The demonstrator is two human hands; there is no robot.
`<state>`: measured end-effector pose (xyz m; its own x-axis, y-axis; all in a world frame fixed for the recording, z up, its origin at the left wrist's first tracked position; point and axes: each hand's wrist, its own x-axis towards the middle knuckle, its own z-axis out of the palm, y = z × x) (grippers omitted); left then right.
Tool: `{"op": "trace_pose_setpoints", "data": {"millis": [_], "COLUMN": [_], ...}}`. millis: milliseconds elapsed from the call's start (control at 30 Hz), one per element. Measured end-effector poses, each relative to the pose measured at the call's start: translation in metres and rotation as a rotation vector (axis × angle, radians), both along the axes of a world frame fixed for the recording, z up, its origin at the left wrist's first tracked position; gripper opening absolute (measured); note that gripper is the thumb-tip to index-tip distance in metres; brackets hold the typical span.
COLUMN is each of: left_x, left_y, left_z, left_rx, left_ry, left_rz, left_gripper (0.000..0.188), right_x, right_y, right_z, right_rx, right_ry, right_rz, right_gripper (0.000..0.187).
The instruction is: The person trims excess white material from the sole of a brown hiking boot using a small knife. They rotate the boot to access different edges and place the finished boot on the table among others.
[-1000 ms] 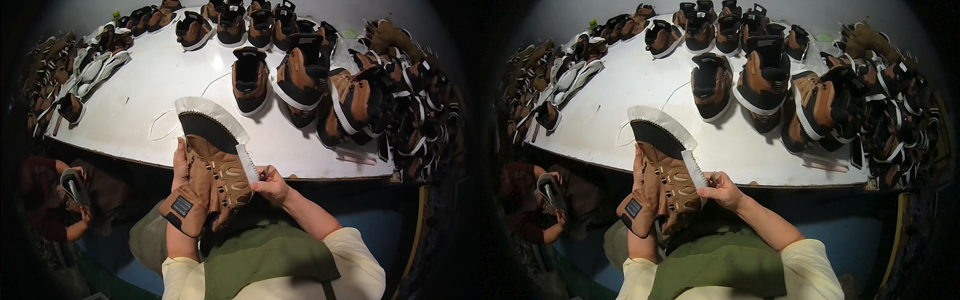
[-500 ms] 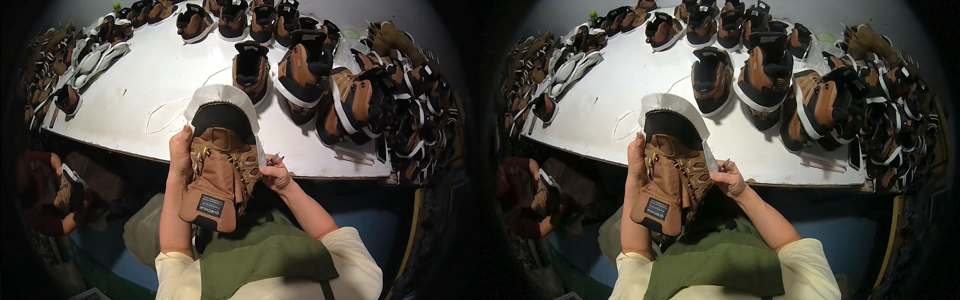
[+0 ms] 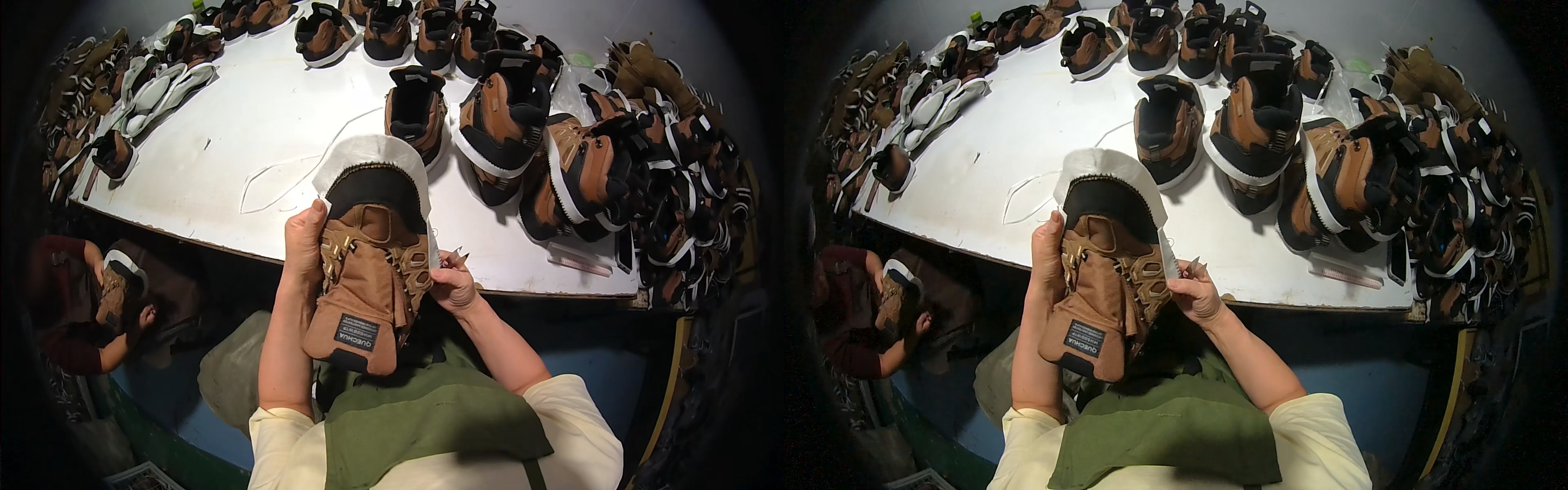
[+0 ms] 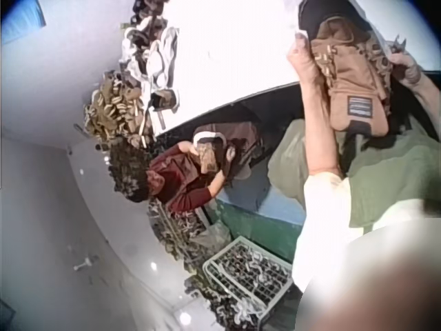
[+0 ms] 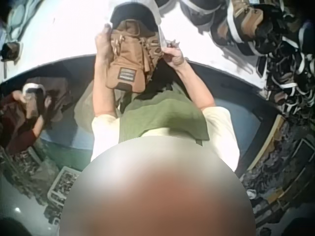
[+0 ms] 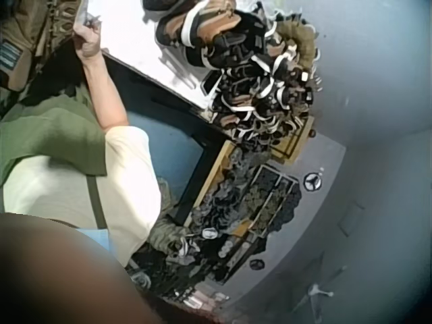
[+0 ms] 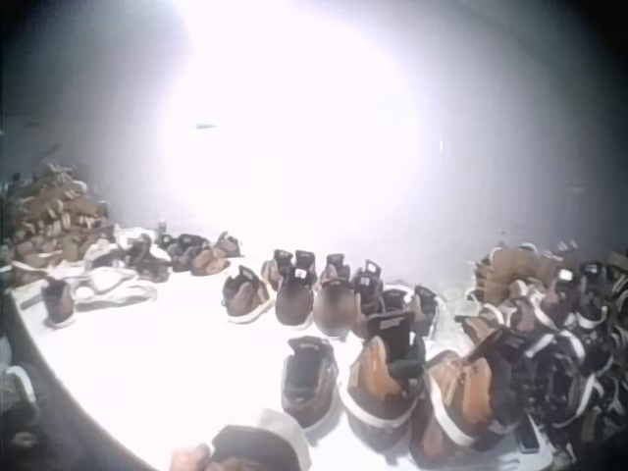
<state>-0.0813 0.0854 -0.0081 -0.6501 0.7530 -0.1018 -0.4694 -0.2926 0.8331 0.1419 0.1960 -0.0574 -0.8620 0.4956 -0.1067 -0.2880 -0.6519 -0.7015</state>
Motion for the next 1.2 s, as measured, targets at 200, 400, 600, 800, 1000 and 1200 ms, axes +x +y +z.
{"op": "trace_pose_setpoints", "data": {"millis": [200,400,600,800,1000,1200], "left_x": [0.0,0.01,-0.003,0.007,0.034,0.057], "left_y": [0.007,0.008,0.001,-0.025,-0.065,-0.068], "left_z": [-0.012,0.005,-0.012,-0.001,0.031,0.032], "left_rx": [-0.048,-0.082,-0.136,-0.04,0.171,0.134], "left_ry": [0.086,0.056,0.257,0.427,0.716,1.199], "left_rz": [-0.017,0.012,-0.02,0.104,-0.07,0.032], "left_gripper": [0.043,0.036,0.041,0.05,0.067,0.052], "right_x": [0.007,-0.005,-0.012,-0.012,-0.02,-0.023], "right_y": [0.01,0.002,0.005,0.013,0.004,0.005], "right_z": [-0.018,0.001,-0.006,-0.021,0.009,0.008], "right_rx": [-0.041,-0.059,-0.149,-0.179,-0.203,-0.194], "right_ry": [0.073,-0.027,-0.044,-0.065,-0.046,-0.123], "right_rz": [0.012,-0.032,-0.072,-0.093,-0.113,-0.169], "right_gripper": [0.041,0.034,0.036,0.035,0.028,0.025]}}
